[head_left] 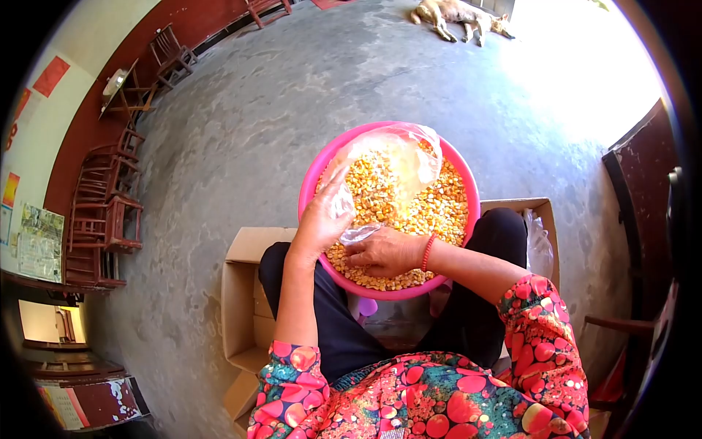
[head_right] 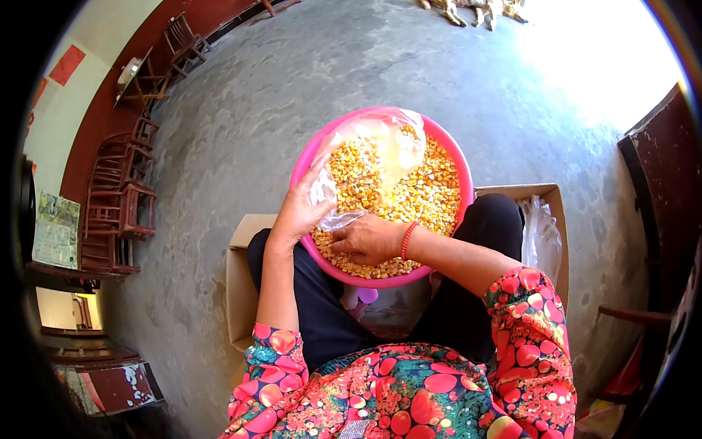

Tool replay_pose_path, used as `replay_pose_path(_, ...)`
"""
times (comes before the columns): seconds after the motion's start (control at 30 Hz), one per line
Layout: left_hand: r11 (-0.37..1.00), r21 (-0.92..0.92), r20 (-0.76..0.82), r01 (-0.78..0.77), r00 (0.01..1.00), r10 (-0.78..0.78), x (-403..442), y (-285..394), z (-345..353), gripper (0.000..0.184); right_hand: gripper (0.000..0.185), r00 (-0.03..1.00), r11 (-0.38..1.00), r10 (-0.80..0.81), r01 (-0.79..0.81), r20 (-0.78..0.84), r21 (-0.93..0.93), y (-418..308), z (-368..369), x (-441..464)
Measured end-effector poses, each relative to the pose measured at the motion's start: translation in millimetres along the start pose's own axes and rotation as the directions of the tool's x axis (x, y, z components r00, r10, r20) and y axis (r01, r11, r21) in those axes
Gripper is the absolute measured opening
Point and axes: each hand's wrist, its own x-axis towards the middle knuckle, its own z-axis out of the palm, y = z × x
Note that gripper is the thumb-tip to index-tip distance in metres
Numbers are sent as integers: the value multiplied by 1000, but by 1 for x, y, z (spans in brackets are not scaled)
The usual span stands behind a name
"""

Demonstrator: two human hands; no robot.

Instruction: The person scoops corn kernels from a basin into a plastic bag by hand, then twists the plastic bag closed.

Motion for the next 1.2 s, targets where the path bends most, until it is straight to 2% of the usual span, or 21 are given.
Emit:
replay_pose_path(0.17,997,2,79,73,994,-73,-4,4,-9,73,13,996,996,48,-42,72,-84,-2,-7,2)
replay_pose_path(0.23,994,-10,96,109,990,-108,-5,5,-12,75,13,998,989,61,-59,12,-134,2,-4,2)
replay_pose_path(0.37,997,62,92,44,995,-50,-7,3,-14,74,14,994,981,93,-101,-53,-167,9,1,-1)
replay_pose_path(0.43,995,88,82,43,995,-50,-9,4,-14,73,16,988,963,153,-149,1,-223,9,-1,-1)
replay_pose_path(0.5,976,-17,86,215,973,-213,-10,7,-15,67,16,977,957,208,-194,43,-215,8,-7,0)
replay_pose_path(0.57,983,35,61,181,981,-183,-9,2,-13,62,16,961,948,261,-239,86,-210,7,-11,0)
replay_pose_path(0.63,985,87,36,147,988,-151,-8,2,-12,56,18,963,955,268,-260,38,-145,6,-12,1)
replay_pose_path(0.67,992,12,-3,126,992,-126,-6,4,-10,49,18,962,955,269,-261,38,-145,4,-13,2)
replay_pose_path(0.73,993,-61,-44,102,994,-105,-3,8,-9,42,15,964,975,219,-220,-149,14,-1,-18,5)
replay_pose_path(0.77,986,-141,-114,90,988,-106,-1,10,-8,37,15,964,975,220,-220,-149,15,-3,-20,7)
replay_pose_path(0.8,973,-219,-184,71,976,-112,-1,11,-8,33,15,957,959,246,-218,-156,179,-4,-22,9)
replay_pose_path(0.83,973,-219,-185,72,976,-113,-1,13,-9,33,15,949,917,273,-207,-158,340,-6,-24,11)
replay_pose_path(0.9,906,-401,-158,134,964,-213,-2,16,-12,30,20,948,876,300,-228,-111,425,-5,-29,12)
replay_pose_path(0.93,897,-428,-177,108,964,-200,-2,13,-11,29,22,938,796,339,-250,-65,551,-2,-31,12)
replay_pose_path(0.97,897,-427,-176,109,964,-201,-2,10,-11,29,25,928,699,371,-269,-15,663,2,-33,11)
replay_pose_path(1.0,895,-426,-181,130,957,-225,-2,7,-12,29,27,857,484,474,-447,205,752,-8,-55,13)
replay_pose_path(1.03,893,-425,-187,150,950,-249,-2,5,-12,29,27,857,484,474,-448,205,752,-7,-60,11)
replay_pose_path(1.1,934,-334,-224,126,952,-209,-1,-1,-10,27,26,806,98,533,-361,257,928,-2,-67,6)
replay_pose_path(1.13,965,-239,-256,104,952,-166,0,-2,-10,26,25,827,71,518,-298,220,952,4,-69,3)
replay_pose_path(1.17,965,-240,-257,105,952,-167,-1,-1,-8,26,25,826,70,518,-299,222,952,9,-69,3)
replay_pose_path(1.2,977,-180,-260,110,953,-155,0,7,-5,26,25,781,95,614,-222,118,970,15,-69,2)
